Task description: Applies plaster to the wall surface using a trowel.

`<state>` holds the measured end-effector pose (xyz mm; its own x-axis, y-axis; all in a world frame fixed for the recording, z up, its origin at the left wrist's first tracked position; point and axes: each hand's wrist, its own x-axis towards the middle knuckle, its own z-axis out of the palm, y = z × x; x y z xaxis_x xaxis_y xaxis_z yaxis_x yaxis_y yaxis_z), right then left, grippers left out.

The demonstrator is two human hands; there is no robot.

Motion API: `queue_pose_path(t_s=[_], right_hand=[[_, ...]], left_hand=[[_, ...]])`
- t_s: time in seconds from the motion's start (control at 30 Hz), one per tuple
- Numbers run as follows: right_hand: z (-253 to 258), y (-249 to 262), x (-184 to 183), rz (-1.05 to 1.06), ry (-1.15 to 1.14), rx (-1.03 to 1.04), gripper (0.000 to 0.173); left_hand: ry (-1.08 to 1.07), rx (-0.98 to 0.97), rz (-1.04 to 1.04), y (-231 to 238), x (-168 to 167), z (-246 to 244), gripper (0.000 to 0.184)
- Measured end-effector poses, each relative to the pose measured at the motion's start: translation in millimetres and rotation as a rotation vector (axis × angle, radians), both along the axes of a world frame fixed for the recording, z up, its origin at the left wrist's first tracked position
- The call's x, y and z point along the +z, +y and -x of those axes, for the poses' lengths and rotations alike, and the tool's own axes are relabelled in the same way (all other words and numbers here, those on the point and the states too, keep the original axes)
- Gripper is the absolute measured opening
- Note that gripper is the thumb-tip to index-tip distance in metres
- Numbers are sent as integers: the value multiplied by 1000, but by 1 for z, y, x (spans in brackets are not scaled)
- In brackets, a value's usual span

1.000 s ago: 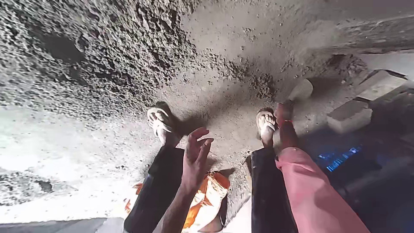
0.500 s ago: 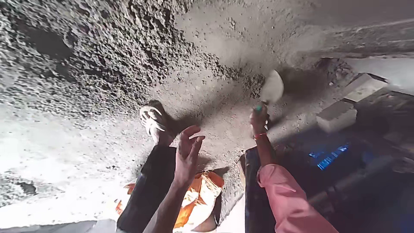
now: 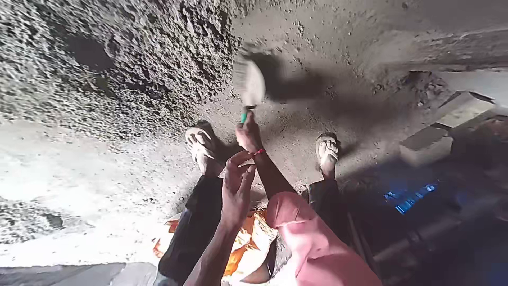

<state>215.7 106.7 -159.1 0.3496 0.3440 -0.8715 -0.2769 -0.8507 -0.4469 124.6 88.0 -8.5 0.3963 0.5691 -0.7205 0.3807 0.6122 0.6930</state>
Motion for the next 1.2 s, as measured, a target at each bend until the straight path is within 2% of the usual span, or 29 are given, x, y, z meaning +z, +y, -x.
queue_pose_path(t_s=[0.03, 0.1, 0.17, 0.23, 0.3, 0.37, 0.4, 0.43, 0.5, 0.53, 0.63, 0.67, 0.73, 0.77, 0.83, 0.93, 1.0, 1.1, 1.13, 1.2], right_hand=[[-1, 11, 1, -89, 83, 105, 54], [-6, 7, 0, -212, 155, 201, 62], [-13, -33, -8, -206, 102, 70, 59], [-36, -91, -13, -79, -49, -145, 56], [-83, -142, -25, 139, -291, -276, 62], [-127, -178, -43, 313, -477, -371, 67], [-139, -183, -50, 379, -496, -399, 68], [-144, -172, -54, 406, -470, -412, 64], [-123, -111, -53, 361, -387, -376, 54], [-103, -72, -49, 318, -378, -277, 56], [-40, 45, -26, 145, -355, 146, 76], [-24, 73, -19, 58, -290, 256, 76], [-8, 104, -17, -75, -165, 340, 68], [-7, 100, -16, -139, -135, 316, 65], [-10, 60, -9, -259, -90, 188, 57], [-26, -49, -6, -241, 61, -101, 58], [-44, -119, -13, -57, -68, -242, 60], [-55, -203, -38, 273, -354, -345, 61], [-55, -217, -47, 362, -412, -361, 63], [-45, -203, -63, 433, -465, -369, 66]], left_hand=[[-16, 21, -19, 5, -2, 1, 46], [-36, 72, -38, 13, -7, 8, 46], [-24, 117, -42, 18, -11, 14, 45], [-11, 138, -15, 18, -7, 19, 45], [-34, 147, -1, 20, -5, 18, 47], [-56, 156, -2, 22, 0, 19, 47], [-64, 166, 4, 21, 2, 21, 47], [-70, 176, 10, 22, 3, 22, 46], [-66, 187, 9, 23, 3, 22, 45], [-58, 188, 5, 22, 3, 23, 45], [-40, 192, -15, 25, -1, 24, 45], [-37, 212, -18, 27, -3, 27, 45], [-28, 261, -33, 35, -7, 33, 45], [-14, 278, -43, 37, -7, 35, 45], [-7, 291, -56, 40, -9, 36, 44], [-3, 264, -35, 38, -6, 37, 46], [-12, 263, -28, 40, -1, 38, 46], [-41, 295, -24, 44, 4, 41, 43], [-45, 309, -20, 46, 5, 43, 42], [-58, 344, -23, 51, 4, 46, 42]])
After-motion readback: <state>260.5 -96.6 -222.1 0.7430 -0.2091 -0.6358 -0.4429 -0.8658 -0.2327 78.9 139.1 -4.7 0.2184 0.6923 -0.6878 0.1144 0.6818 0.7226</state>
